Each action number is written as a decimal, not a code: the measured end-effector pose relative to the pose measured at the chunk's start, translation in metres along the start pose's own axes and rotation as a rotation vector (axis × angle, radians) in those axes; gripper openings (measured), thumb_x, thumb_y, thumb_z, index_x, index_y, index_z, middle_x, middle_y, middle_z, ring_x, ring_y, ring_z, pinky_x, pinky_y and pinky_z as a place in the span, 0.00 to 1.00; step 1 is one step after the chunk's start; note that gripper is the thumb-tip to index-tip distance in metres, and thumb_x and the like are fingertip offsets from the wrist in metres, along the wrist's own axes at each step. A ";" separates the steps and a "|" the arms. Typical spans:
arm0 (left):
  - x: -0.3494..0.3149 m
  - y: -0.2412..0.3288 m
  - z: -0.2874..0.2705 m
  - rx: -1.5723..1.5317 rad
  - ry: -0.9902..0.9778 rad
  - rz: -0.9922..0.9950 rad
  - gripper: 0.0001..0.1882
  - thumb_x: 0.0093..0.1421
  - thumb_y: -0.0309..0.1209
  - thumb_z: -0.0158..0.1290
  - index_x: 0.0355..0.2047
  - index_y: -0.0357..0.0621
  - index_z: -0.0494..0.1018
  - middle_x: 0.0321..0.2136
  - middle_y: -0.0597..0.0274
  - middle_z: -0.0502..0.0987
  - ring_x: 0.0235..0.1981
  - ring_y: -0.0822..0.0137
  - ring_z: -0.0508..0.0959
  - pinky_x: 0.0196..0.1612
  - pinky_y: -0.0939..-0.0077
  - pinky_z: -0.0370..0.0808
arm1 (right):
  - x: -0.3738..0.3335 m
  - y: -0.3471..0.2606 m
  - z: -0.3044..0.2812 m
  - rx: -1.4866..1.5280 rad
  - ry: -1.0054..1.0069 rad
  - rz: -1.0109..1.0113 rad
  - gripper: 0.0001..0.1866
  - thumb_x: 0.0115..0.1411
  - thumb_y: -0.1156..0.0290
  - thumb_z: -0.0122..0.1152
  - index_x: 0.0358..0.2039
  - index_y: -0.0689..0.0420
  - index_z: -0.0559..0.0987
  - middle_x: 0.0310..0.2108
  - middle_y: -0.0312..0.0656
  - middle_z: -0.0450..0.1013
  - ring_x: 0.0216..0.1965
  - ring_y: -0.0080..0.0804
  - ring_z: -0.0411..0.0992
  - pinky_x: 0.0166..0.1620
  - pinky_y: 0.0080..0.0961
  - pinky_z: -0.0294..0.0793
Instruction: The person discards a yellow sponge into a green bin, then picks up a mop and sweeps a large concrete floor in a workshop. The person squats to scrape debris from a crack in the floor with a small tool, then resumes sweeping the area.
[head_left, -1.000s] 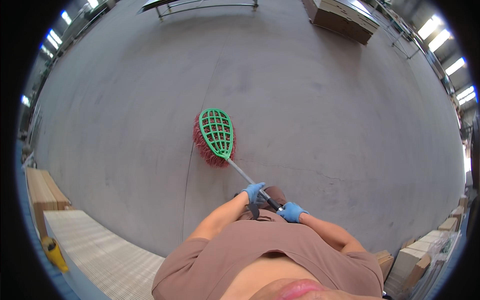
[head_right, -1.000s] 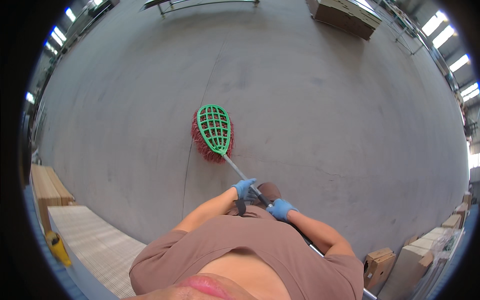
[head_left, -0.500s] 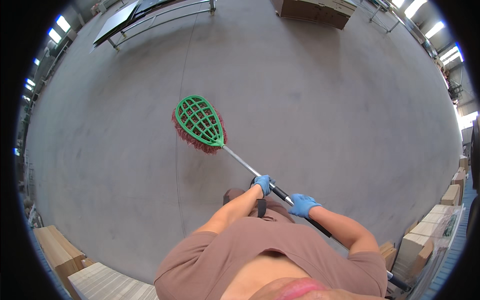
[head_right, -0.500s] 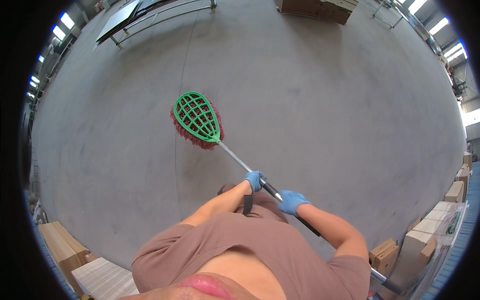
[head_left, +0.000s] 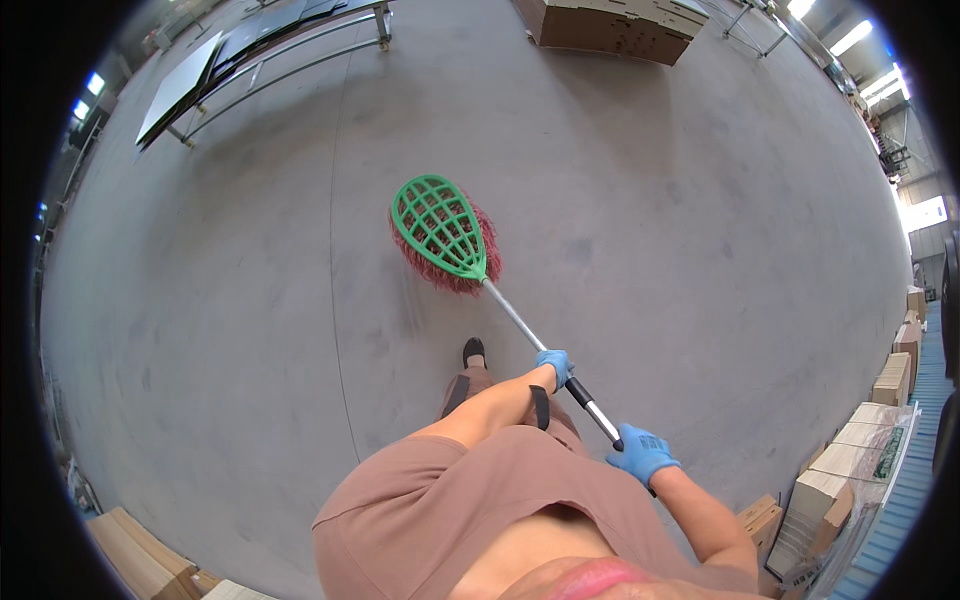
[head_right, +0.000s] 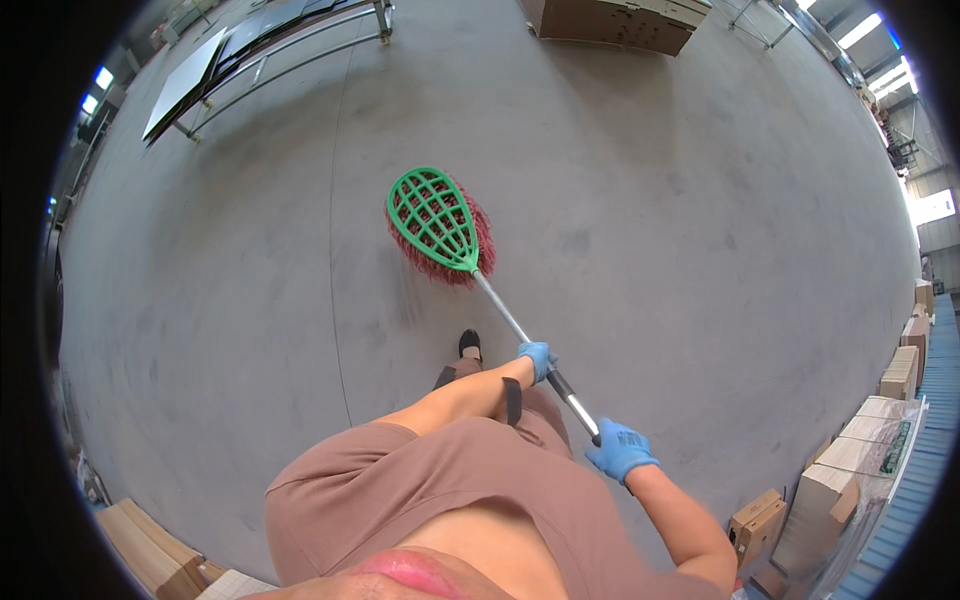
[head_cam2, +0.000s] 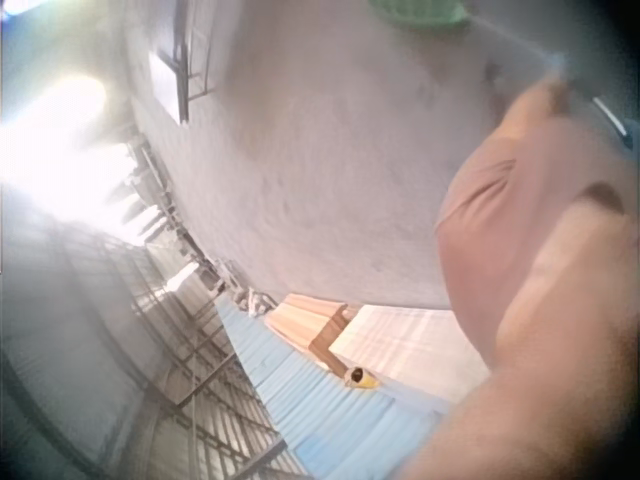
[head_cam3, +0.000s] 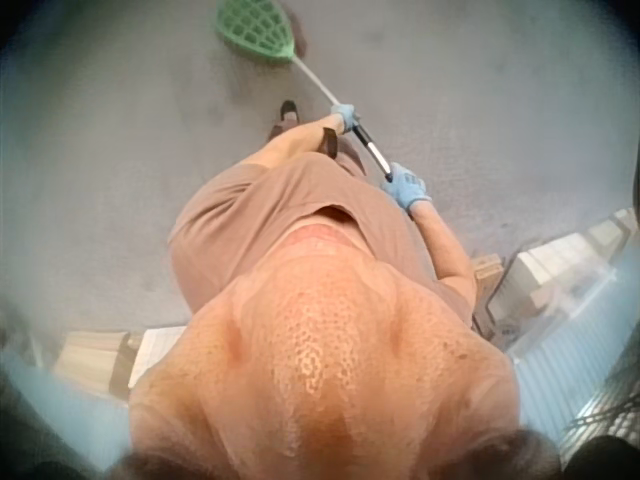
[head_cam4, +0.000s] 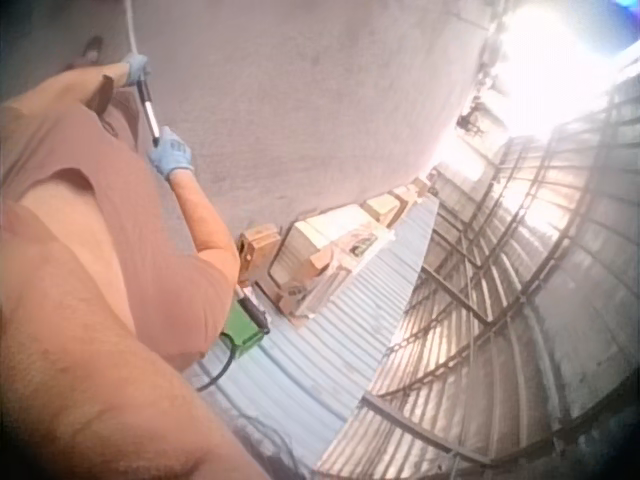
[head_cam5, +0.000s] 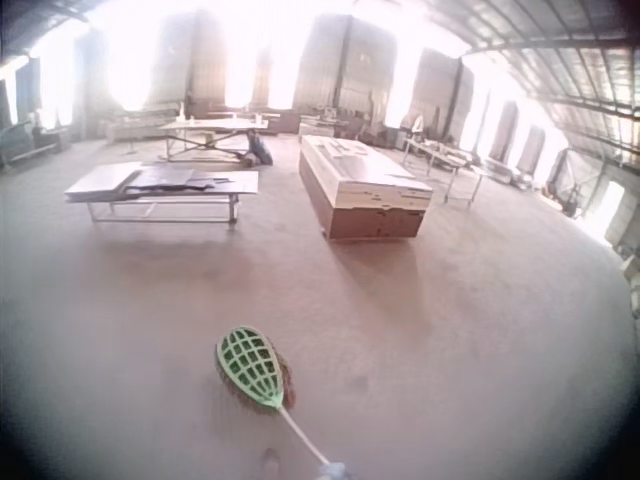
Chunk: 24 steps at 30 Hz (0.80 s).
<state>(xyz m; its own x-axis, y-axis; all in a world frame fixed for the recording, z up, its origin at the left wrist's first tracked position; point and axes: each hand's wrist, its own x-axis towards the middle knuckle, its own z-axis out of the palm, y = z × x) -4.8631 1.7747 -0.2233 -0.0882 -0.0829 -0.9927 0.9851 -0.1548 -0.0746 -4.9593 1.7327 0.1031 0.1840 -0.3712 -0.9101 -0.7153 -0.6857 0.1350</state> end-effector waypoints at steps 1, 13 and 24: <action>0.007 0.000 0.002 -0.001 0.023 0.088 0.06 0.61 0.24 0.50 0.38 0.36 0.72 0.24 0.50 0.78 0.22 0.57 0.80 0.22 0.63 0.75 | 0.001 0.009 -0.003 0.046 0.046 -0.057 0.23 0.52 0.54 0.63 0.43 0.56 0.76 0.42 0.53 0.78 0.47 0.50 0.76 0.49 0.43 0.74; 0.083 0.015 -0.016 0.432 0.254 0.093 0.16 0.52 0.32 0.57 0.38 0.35 0.77 0.30 0.48 0.81 0.35 0.55 0.83 0.36 0.58 0.79 | -0.087 0.220 0.171 0.286 -0.303 0.246 0.23 0.59 0.53 0.59 0.43 0.59 0.82 0.39 0.58 0.79 0.42 0.58 0.78 0.43 0.46 0.77; 0.040 0.132 0.207 -0.119 -0.230 -0.333 0.34 0.63 0.64 0.47 0.43 0.41 0.70 0.37 0.44 0.78 0.35 0.49 0.82 0.41 0.43 0.80 | 0.162 0.110 -0.223 -0.014 -0.233 0.108 0.24 0.56 0.56 0.58 0.46 0.63 0.79 0.45 0.60 0.77 0.49 0.59 0.76 0.53 0.46 0.74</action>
<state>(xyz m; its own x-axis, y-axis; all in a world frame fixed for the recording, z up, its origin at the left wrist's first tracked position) -4.7666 1.5469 -0.2528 -0.4216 -0.2669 -0.8666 0.9064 -0.0969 -0.4111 -4.8580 1.4571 0.0578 -0.0540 -0.2894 -0.9557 -0.7126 -0.6593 0.2399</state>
